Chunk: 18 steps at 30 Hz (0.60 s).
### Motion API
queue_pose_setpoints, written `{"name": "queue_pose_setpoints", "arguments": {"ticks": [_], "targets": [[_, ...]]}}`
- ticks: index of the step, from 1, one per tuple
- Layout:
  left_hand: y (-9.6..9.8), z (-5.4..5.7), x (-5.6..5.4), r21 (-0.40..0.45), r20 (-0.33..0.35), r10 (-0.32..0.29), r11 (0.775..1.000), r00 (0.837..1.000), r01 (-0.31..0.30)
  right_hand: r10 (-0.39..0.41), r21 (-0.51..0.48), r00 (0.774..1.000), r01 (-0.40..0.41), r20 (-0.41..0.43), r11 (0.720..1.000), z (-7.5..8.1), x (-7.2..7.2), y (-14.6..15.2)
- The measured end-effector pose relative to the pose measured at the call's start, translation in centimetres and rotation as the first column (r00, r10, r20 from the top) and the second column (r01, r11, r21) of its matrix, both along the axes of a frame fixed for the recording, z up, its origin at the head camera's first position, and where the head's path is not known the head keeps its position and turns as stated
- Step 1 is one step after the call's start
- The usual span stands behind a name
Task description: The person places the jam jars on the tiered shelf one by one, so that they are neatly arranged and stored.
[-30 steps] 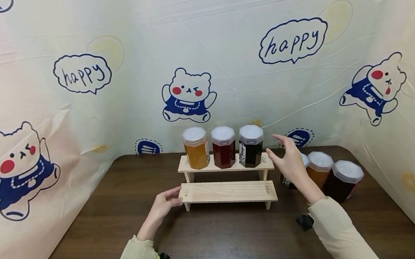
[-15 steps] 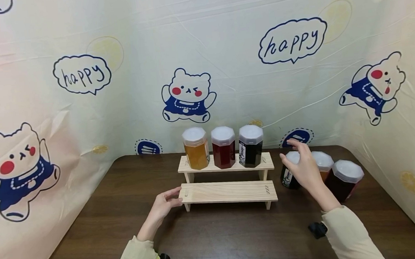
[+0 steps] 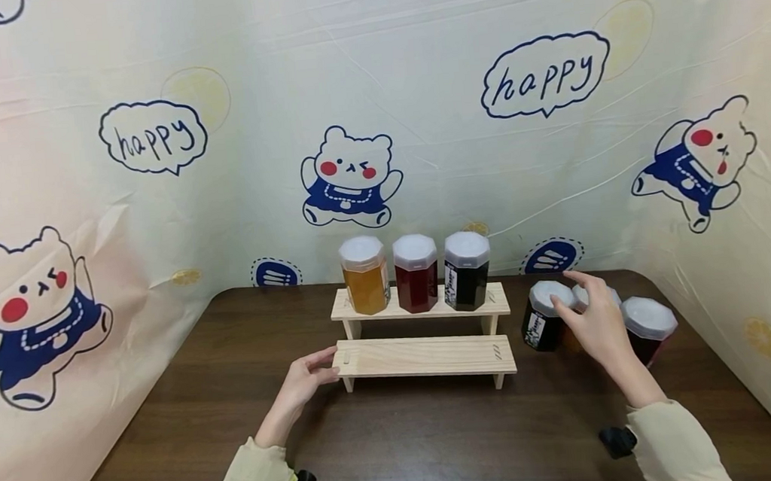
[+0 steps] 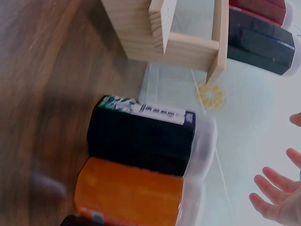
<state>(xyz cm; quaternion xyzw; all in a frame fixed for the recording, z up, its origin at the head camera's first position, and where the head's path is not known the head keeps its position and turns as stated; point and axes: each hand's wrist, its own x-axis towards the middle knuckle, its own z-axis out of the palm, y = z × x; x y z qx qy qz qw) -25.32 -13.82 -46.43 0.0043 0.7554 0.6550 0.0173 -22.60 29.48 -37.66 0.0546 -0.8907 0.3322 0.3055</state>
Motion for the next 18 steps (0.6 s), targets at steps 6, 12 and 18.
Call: {"name": "queue_pose_setpoints", "arguments": {"ticks": [6,12,18], "targets": [[0.0,-0.1,0.0,0.007,0.003,0.000,1.000,1.000,0.000,-0.034,0.002,0.999,0.034,0.018,0.999,-0.5,0.7,1.7],[0.0,-0.1,-0.1,0.004,0.003,0.003,1.000,1.000,-0.003,-0.053,0.016,0.998,0.052,0.041,0.999,-0.6,1.3,2.9],[-0.1,0.0,0.0,0.006,-0.004,-0.021,1.000,1.000,0.021,-0.075,0.025,0.996,0.074,0.049,0.997,-0.8,1.9,4.1]]}}
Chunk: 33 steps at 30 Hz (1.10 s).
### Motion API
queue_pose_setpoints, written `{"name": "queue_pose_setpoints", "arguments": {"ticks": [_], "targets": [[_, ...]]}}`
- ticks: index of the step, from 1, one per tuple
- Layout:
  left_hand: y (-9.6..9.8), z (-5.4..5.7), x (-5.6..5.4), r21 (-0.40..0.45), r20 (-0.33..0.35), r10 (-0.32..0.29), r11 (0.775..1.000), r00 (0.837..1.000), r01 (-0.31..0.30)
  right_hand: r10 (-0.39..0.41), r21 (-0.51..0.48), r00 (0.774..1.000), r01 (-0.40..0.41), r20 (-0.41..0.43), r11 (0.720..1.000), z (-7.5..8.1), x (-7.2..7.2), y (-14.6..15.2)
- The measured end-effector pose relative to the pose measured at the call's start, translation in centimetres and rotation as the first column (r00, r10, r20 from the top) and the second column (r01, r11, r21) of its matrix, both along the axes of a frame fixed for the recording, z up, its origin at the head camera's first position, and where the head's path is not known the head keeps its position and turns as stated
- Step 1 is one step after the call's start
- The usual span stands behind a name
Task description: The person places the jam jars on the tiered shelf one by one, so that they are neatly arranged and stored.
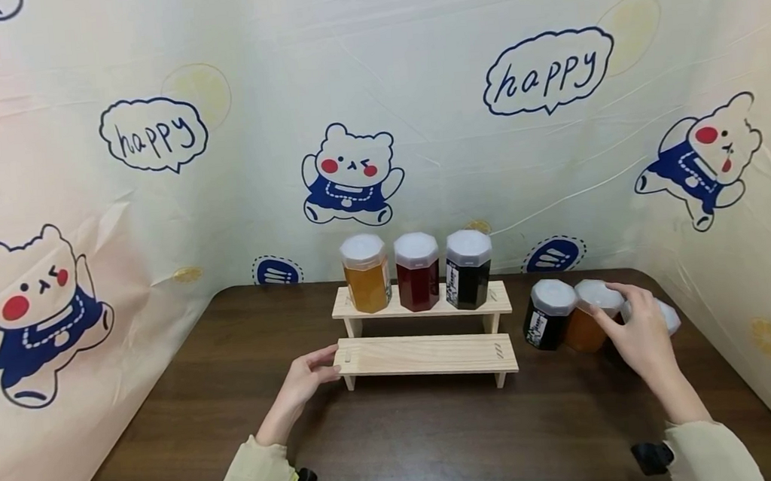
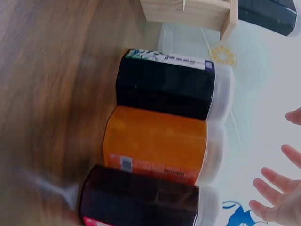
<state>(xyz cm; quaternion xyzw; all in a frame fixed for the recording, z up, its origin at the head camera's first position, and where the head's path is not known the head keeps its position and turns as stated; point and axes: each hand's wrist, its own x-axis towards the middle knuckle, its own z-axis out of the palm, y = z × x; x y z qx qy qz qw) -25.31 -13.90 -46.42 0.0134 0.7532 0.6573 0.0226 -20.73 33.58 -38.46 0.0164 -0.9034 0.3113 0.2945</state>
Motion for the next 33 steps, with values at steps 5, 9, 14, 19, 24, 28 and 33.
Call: {"name": "queue_pose_setpoints", "arguments": {"ticks": [5,9,14,19,24,28,33], "targets": [[0.0,0.1,0.0,0.000,-0.009,-0.011,1.000,1.000,0.011,-0.025,0.003,0.999,0.025,-0.019,1.000,-0.3,0.3,0.8],[-0.1,0.0,0.0,-0.006,0.001,0.000,1.000,1.000,0.000,-0.038,0.014,0.999,0.038,-0.013,0.999,-0.6,0.6,1.5],[-0.1,-0.1,-0.1,-0.004,0.005,0.010,1.000,1.000,-0.010,-0.045,0.033,0.999,0.045,0.004,0.998,-0.9,1.0,2.3],[-0.1,-0.2,-0.1,-0.004,-0.001,-0.001,1.000,1.000,0.001,-0.048,0.035,0.999,0.047,0.016,0.998,-1.3,1.3,3.1],[0.0,0.2,0.0,0.016,-0.001,-0.012,1.000,1.000,0.012,-0.049,0.042,0.998,0.048,0.043,0.998,-1.7,1.4,4.0],[0.1,1.3,0.7,0.020,-0.004,-0.024,1.000,1.000,0.024,-0.064,0.045,0.997,0.062,0.052,0.997,-2.3,1.4,4.5],[0.4,2.8,1.6,0.010,-0.008,-0.018,1.000,1.000,0.018,-0.080,0.035,0.993,0.077,0.090,0.996,-2.7,1.2,4.9]]}}
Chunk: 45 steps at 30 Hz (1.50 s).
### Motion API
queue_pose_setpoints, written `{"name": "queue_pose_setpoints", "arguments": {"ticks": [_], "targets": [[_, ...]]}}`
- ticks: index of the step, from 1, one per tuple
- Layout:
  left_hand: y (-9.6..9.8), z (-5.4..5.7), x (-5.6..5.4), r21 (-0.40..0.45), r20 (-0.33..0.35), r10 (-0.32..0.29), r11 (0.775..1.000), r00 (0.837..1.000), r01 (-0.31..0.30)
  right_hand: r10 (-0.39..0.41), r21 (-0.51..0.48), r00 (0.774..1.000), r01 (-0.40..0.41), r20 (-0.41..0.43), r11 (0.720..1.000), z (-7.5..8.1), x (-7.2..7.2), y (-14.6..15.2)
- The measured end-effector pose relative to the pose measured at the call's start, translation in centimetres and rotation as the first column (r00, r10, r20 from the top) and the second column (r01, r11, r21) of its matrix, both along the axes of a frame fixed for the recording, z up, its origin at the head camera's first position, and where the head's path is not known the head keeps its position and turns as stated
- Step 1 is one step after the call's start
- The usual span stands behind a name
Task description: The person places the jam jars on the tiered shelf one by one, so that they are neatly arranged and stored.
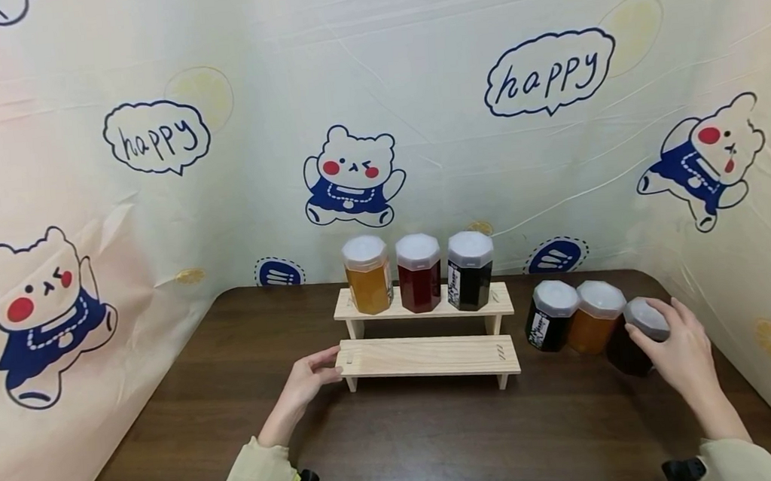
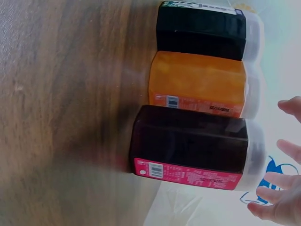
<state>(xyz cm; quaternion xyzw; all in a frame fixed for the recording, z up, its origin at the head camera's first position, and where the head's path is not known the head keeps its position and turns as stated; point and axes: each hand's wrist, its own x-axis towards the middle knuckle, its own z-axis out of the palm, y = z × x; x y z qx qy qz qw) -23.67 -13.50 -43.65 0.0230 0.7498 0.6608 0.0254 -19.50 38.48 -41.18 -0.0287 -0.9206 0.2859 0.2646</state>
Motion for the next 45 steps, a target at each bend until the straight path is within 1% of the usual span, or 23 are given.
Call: {"name": "queue_pose_setpoints", "arguments": {"ticks": [3,11,14,18,20,22,25,32,39,45], "targets": [[0.1,0.3,0.2,0.001,-0.003,0.001,1.000,1.000,-0.001,-0.006,-0.014,1.000,0.007,0.028,1.000,-0.2,-0.1,0.2],[0.0,0.1,0.0,0.002,-0.006,-0.006,1.000,1.000,0.007,-0.029,-0.061,0.997,0.033,0.067,0.998,-1.0,-0.4,0.6],[-0.2,-0.6,-0.4,0.009,-0.007,-0.014,1.000,1.000,0.014,-0.032,-0.068,0.997,0.036,0.064,0.997,-1.4,-0.5,0.8],[-0.4,-2.1,-1.4,0.017,0.003,-0.007,1.000,1.000,0.006,-0.038,-0.075,0.998,0.041,0.051,0.996,-1.9,-0.7,1.1],[-0.4,-2.5,-1.6,0.011,0.002,0.002,1.000,1.000,-0.002,-0.040,-0.078,0.998,0.043,0.048,0.996,-2.0,-0.8,1.2],[-0.4,-2.7,-1.6,-0.001,0.002,0.010,1.000,1.000,-0.010,-0.042,-0.084,0.998,0.045,0.044,0.995,-2.3,-0.9,1.2],[-0.4,-2.8,-1.6,-0.010,-0.001,0.015,1.000,1.000,-0.015,-0.047,-0.104,0.998,0.051,0.041,0.993,-2.5,-1.0,1.2],[-0.3,-2.8,-1.7,0.002,0.017,0.035,0.999,0.999,-0.035,-0.065,-0.140,0.998,0.066,0.014,0.988,-3.0,-1.4,1.2],[-0.4,-2.8,-1.7,-0.014,0.003,0.016,1.000,1.000,-0.016,-0.089,-0.167,0.996,0.088,0.001,0.982,-3.5,-1.6,1.1],[-0.4,-2.7,-1.5,-0.011,0.013,0.022,1.000,1.000,-0.022,-0.103,-0.183,0.995,0.100,-0.004,0.978,-3.7,-1.8,1.1]]}}
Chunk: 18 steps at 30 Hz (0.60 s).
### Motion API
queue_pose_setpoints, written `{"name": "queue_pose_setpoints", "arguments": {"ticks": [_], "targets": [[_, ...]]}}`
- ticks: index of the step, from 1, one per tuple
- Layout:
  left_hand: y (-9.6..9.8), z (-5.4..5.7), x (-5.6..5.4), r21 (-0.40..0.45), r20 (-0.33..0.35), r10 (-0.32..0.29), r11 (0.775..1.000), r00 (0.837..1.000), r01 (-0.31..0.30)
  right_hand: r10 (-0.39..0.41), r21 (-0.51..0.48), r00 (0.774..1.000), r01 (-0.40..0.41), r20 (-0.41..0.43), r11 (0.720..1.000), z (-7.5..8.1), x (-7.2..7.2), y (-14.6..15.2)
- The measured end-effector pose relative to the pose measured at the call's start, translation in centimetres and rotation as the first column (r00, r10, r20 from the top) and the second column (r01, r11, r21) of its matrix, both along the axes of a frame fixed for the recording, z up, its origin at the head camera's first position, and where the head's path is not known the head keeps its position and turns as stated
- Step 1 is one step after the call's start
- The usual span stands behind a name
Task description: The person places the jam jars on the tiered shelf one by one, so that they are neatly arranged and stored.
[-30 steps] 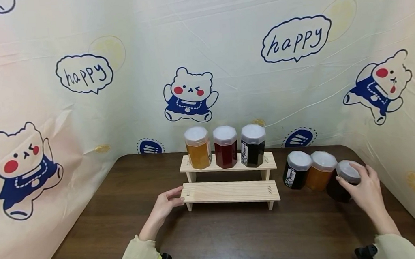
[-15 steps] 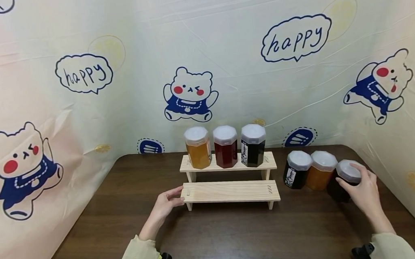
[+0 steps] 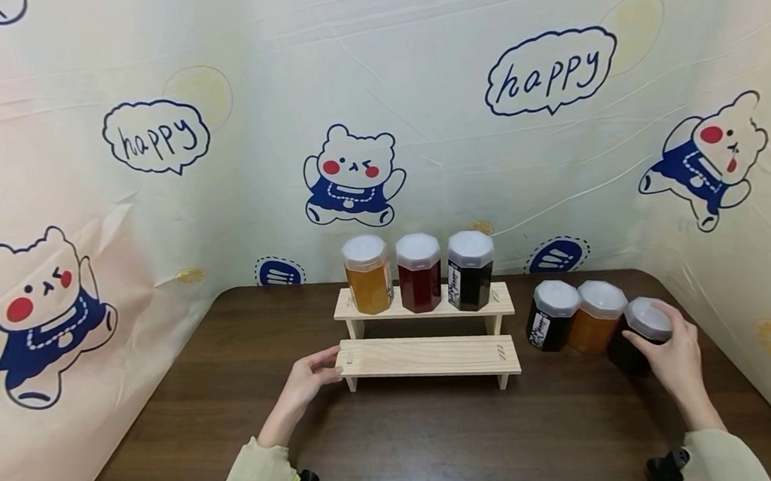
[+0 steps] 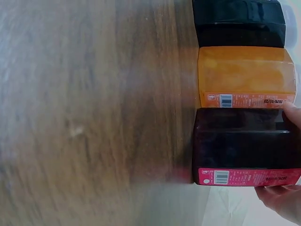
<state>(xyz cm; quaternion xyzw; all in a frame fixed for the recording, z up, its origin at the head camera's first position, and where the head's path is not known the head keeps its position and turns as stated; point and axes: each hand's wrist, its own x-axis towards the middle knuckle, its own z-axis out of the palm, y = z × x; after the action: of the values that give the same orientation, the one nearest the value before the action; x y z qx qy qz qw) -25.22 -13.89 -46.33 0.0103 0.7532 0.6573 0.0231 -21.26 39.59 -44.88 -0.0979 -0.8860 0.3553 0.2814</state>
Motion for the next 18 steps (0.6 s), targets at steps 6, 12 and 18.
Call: {"name": "queue_pose_setpoints", "arguments": {"ticks": [6,12,18], "targets": [[-0.1,0.0,0.0,-0.003,0.001,0.004,1.000,1.000,-0.004,-0.058,-0.005,0.998,0.058,0.011,0.998,0.1,0.1,-0.4],[-0.2,-0.1,0.0,0.001,-0.010,-0.019,1.000,1.000,0.019,-0.108,0.001,0.994,0.108,0.034,0.994,0.2,0.6,-1.4],[-0.2,0.0,0.1,0.008,-0.015,-0.036,0.999,0.999,0.036,-0.086,0.022,0.996,0.086,0.007,0.996,0.6,1.7,-2.6]]}}
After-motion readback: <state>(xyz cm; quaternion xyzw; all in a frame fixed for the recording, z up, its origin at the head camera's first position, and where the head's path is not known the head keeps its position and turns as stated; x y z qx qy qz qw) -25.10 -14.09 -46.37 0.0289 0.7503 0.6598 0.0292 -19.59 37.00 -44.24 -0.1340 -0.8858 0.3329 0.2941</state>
